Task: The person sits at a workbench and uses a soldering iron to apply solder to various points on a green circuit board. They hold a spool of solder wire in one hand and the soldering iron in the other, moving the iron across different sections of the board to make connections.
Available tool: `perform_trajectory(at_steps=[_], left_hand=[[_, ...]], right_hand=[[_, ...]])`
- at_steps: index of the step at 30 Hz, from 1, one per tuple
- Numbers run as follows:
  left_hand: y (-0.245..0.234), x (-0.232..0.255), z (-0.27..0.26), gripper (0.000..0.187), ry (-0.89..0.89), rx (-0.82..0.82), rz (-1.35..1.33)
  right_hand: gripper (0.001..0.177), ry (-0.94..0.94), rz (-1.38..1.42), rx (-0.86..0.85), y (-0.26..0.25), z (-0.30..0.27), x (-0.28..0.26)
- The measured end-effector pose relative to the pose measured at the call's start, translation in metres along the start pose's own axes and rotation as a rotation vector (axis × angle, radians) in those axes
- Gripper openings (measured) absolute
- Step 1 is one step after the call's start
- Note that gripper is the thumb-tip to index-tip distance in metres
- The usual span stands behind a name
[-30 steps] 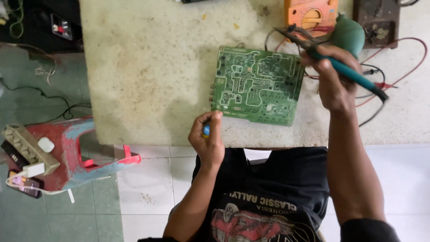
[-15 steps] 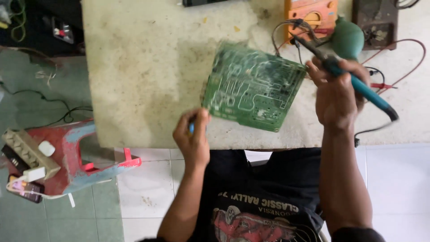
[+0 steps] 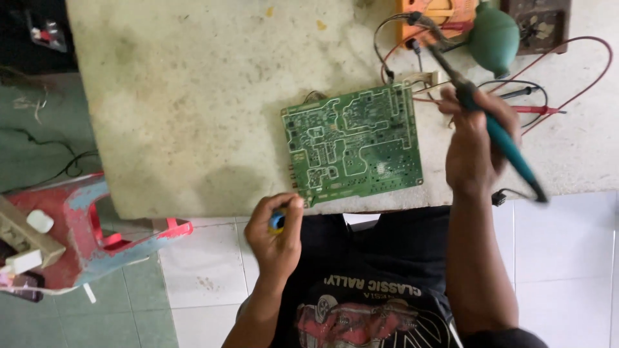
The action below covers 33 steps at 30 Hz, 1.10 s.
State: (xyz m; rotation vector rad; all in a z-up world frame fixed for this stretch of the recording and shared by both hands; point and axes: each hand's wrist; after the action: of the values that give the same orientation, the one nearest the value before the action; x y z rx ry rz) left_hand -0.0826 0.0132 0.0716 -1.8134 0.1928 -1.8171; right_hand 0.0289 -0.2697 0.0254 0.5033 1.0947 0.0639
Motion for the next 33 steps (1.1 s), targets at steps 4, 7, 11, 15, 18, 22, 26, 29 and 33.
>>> perform_trajectory(at_steps=[4,7,11,15,18,22,26,29,33], left_hand=[[0.027,0.024,0.008,0.003,0.21,-0.083,-0.24],[0.064,0.044,0.011,0.004,0.441,-0.273,-0.244],[0.093,0.058,0.015,0.007,0.433,-0.26,-0.229],[0.09,0.062,0.023,0.008,0.411,-0.338,-0.308],[0.072,0.06,0.031,0.023,0.409,-0.484,-0.323],[0.075,0.045,0.034,0.014,0.478,-0.482,-0.258],[0.102,0.007,0.05,0.013,0.553,-0.305,-0.207],[0.123,-0.007,0.07,0.015,0.603,-0.091,-0.097],[0.133,0.006,0.097,0.012,0.669,0.062,0.026]], right_hand=[[0.014,0.03,0.003,0.034,-0.002,-0.053,-0.042],[0.03,0.107,-0.049,-0.01,0.01,-0.084,-0.054],[0.044,0.164,0.0,0.054,-0.005,-0.106,-0.047],[0.047,0.162,-0.039,0.051,-0.018,-0.098,-0.049],[0.048,0.166,-0.042,0.077,-0.01,-0.09,-0.058],[0.047,0.147,-0.091,0.07,-0.006,-0.089,-0.058],[0.034,0.1,-0.12,0.091,0.0,-0.087,-0.042],[0.033,0.063,-0.072,0.145,0.002,-0.083,-0.022],[0.033,-0.024,-0.053,0.193,0.002,-0.08,0.002]])
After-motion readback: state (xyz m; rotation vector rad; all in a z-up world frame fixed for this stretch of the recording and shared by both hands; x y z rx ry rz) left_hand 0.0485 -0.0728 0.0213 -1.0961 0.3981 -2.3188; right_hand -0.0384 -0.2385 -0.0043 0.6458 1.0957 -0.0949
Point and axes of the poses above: each hand's wrist, its own z-axis towards the middle knuckle, its own y-axis out of the palm, x = y × z, and after that the axes turned 11 degrees about z, right-handed
